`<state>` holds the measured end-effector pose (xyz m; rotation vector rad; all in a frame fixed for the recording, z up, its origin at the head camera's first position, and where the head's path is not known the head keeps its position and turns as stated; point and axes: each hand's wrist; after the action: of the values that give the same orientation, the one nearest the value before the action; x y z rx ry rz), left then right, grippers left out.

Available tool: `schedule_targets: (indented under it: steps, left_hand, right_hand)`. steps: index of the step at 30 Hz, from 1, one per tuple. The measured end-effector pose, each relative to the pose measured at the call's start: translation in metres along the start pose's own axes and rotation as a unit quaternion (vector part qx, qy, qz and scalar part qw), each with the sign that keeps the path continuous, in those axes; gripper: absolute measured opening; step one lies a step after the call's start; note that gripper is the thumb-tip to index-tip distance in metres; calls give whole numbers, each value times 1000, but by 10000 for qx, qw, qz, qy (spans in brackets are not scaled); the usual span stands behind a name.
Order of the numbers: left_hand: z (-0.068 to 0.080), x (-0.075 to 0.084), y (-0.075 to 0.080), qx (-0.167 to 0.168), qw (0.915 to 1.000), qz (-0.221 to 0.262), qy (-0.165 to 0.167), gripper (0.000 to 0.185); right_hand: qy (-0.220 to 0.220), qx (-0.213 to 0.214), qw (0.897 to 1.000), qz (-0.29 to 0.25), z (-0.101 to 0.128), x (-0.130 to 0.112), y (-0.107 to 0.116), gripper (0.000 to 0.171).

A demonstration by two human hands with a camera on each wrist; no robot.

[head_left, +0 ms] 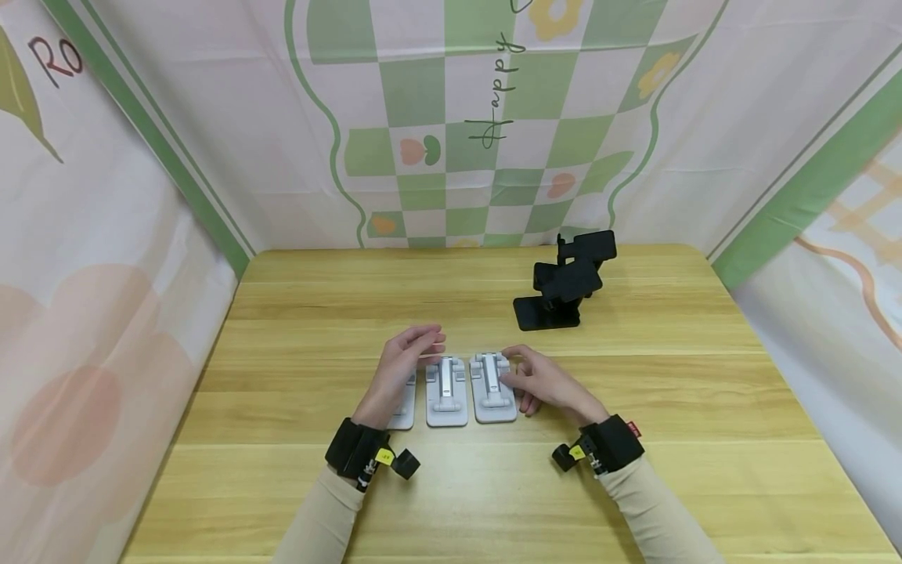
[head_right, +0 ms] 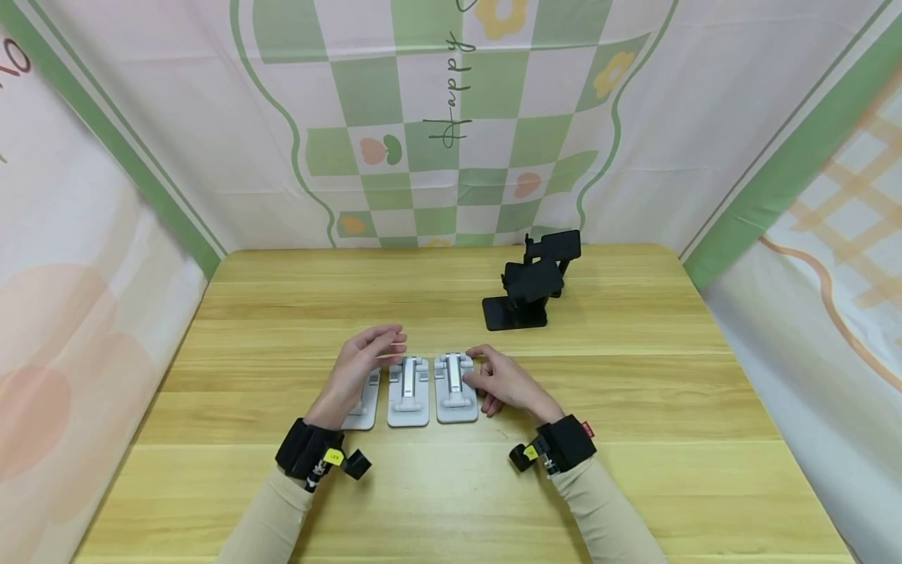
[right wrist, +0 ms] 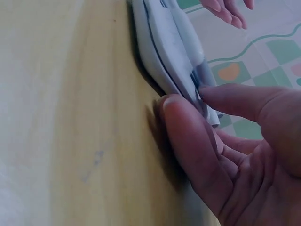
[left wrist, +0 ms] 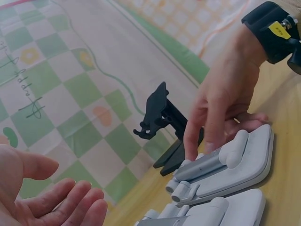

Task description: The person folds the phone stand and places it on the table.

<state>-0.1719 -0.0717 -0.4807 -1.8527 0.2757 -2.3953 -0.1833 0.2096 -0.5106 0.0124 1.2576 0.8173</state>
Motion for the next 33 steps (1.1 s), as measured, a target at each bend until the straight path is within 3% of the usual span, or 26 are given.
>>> schedule_targets:
  steps: [4, 6, 8, 13, 18, 21, 24, 29, 33]
  left_hand:
    - [1, 0, 0, -33, 10000, -19, -41, 36]
    - [1, -1, 0, -29, 10000, -24, -52, 36]
    - [2, -1, 0, -25, 10000, -22, -45, 37]
    - [3, -2, 0, -52, 10000, -5, 13, 38]
    - [4, -2, 0, -71, 10000, 7, 23, 38]
    - [4, -3, 0, -80, 10000, 5, 2, 38]
    - [4, -4, -1, -101, 9999, -39, -19, 38]
    - [5, -4, -2, -129, 9999, -69, -16, 37]
    - [4, -6, -2, -109, 9999, -106, 17, 38]
  right_hand:
    - [228, 572, 9981, -29, 1, -3, 5, 52]
    - [456, 1205, 9917, -8, 1, -5, 9, 47]
    - [744, 1921, 9785, 51, 0, -7, 12, 41]
    - [1444, 3658, 9193, 134, -3, -15, 20, 26]
    - [1911, 4844, 8536, 111, -11, -18, 30, 18]
    - [2064, 5256, 8252, 127, -14, -17, 37, 19]
    - [2146, 5518, 8057, 164, -16, -12, 45, 21]
    - [1984, 5815, 7887, 217, -15, -5, 57, 28]
    - [1826, 5959, 7815, 280, -18, 2, 62, 40]
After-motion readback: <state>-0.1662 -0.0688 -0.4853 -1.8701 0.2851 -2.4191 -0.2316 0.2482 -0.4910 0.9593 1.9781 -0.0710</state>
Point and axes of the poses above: each hand's wrist, its own z-axis away from the middle knuckle, its own y-axis out of the back of the hand, x = y × z, and after that the axes turned 5 degrees about z, right-handed
